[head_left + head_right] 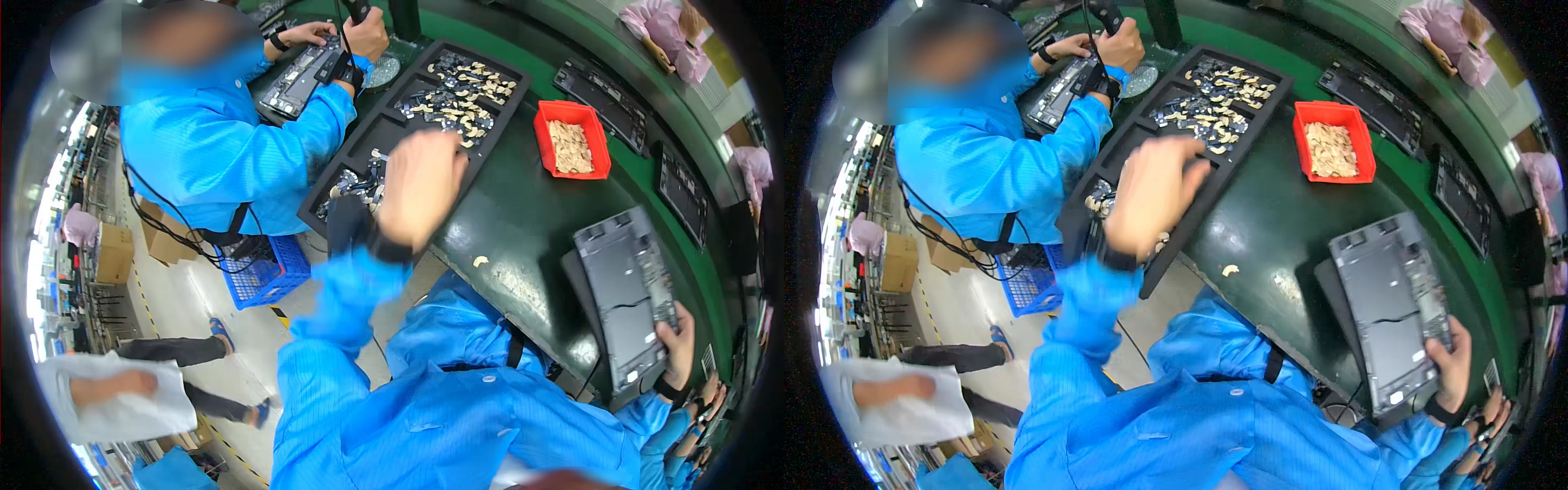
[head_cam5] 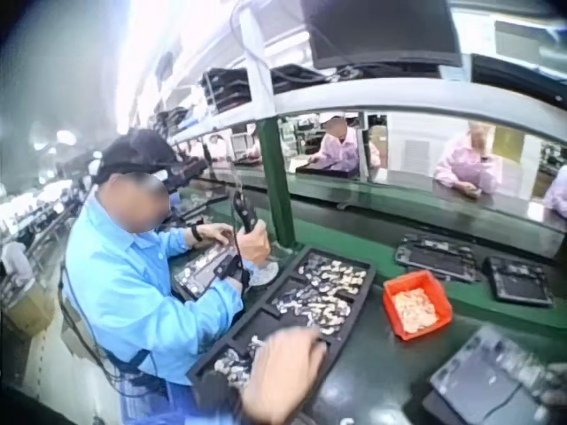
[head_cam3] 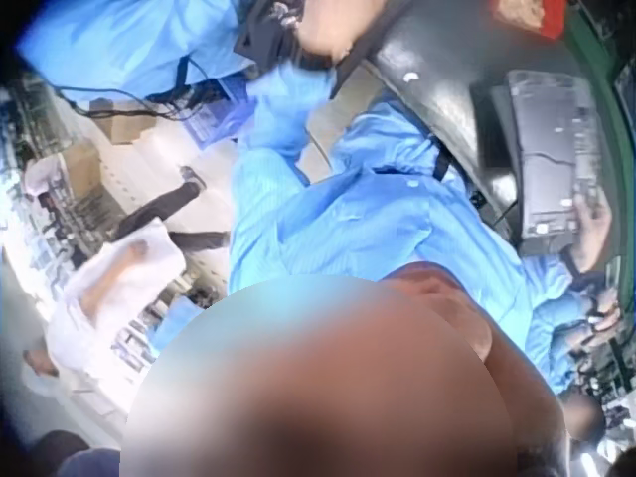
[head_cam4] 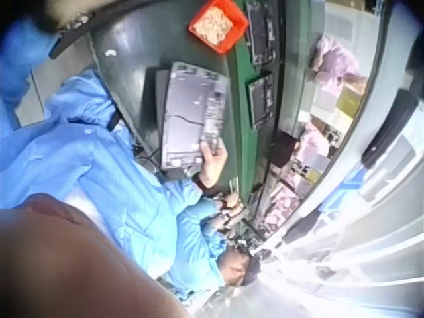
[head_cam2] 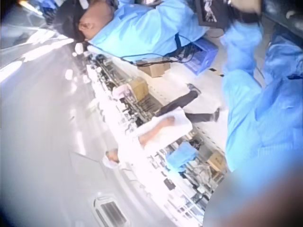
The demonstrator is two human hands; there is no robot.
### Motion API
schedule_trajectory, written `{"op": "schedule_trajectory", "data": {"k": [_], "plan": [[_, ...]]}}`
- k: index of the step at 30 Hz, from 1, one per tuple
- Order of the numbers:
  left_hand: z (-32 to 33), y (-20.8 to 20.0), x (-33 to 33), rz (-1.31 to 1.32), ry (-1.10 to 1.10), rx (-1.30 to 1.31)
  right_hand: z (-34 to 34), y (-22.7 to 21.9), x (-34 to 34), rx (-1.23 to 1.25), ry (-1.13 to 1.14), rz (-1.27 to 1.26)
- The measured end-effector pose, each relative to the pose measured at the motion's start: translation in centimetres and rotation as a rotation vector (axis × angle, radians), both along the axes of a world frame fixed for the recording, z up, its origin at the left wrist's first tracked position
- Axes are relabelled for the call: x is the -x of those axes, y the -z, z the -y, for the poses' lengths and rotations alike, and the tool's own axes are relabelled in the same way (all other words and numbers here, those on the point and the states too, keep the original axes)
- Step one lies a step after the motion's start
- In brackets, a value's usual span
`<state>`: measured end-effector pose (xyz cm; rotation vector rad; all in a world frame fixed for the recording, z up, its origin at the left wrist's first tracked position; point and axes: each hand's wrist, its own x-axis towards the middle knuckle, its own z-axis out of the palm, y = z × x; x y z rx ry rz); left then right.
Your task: Connecting internal ribbon cables and small components inside a tablet or laptop chassis on an assembly line.
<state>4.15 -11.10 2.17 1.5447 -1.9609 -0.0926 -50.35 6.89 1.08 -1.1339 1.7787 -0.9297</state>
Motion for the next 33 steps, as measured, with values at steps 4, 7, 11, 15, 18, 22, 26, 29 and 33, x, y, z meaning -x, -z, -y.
{"op": "schedule_trajectory", "data": {"k": [4,7,11,15,18,22,26,29,33], "plan": [[9.8,3.2,-1.4,0.123,0.011,-0.146,-0.2,2.7,-2.5,-0.058,-0.113,0.022],[11.5,4.4,-1.1,0.236,0.039,-0.221,0.1,3.5,-2.3,0.130,-0.062,-0.178],[12.6,4.1,-1.6,0.173,0.148,-0.334,-0.3,3.1,-3.2,0.244,0.061,-0.250],[11.4,2.0,-0.9,0.074,0.062,-0.256,-0.4,2.3,-7.3,0.465,0.102,-0.227],[9.9,0.6,0.1,-0.166,0.201,-0.090,0.8,0.2,-14.2,0.476,0.099,-0.088],[0.6,-2.1,9.2,-0.602,0.667,-0.449,4.1,0.2,-22.2,0.538,-0.056,0.055],[-5.9,-1.0,14.3,-0.604,0.699,-0.602,4.9,1.4,-23.7,0.575,0.000,0.397],[-7.2,-0.5,15.5,-0.735,0.677,-0.579,3.4,1.7,-22.3,0.587,0.090,0.336],[-8.5,0.0,16.0,-0.658,0.582,-0.066,2.7,1.5,-21.8,0.615,0.200,0.295]]}}
